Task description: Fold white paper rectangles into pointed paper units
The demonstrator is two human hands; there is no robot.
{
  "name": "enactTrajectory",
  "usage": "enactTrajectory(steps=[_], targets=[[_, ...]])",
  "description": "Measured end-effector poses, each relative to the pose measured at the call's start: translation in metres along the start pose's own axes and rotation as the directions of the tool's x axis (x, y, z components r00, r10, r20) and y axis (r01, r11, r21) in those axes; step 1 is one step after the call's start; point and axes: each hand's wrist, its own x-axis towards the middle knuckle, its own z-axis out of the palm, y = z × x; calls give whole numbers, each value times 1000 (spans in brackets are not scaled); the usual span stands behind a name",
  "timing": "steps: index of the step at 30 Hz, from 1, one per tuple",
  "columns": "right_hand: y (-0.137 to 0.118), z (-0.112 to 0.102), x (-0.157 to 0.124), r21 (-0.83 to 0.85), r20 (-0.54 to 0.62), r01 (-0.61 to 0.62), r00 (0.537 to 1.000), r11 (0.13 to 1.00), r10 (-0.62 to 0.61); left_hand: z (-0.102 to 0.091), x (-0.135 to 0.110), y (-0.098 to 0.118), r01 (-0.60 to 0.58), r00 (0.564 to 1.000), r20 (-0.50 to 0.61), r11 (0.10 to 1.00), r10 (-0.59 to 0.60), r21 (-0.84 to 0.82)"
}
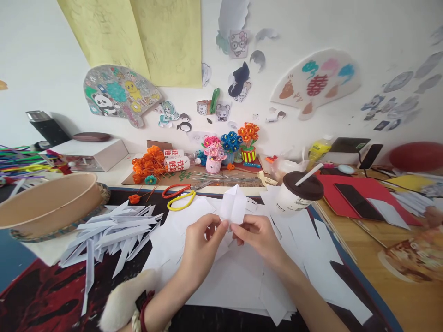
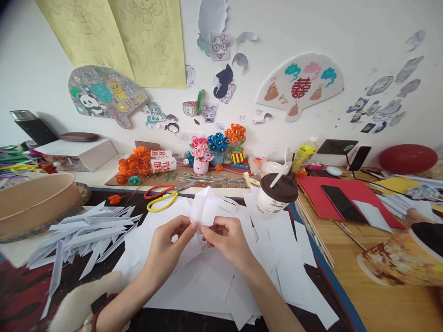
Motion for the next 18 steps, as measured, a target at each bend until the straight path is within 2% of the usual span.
enactTrajectory(steps=[6,18], targets=[[3,-1,0,40,37,7,999,999,-9,-1,1,0,14,1000,21,1000,-14,-12],[4,-2,0,50,26,6,1000,999,-8,-1,3,1,52,996,73,996,-47,-70]])
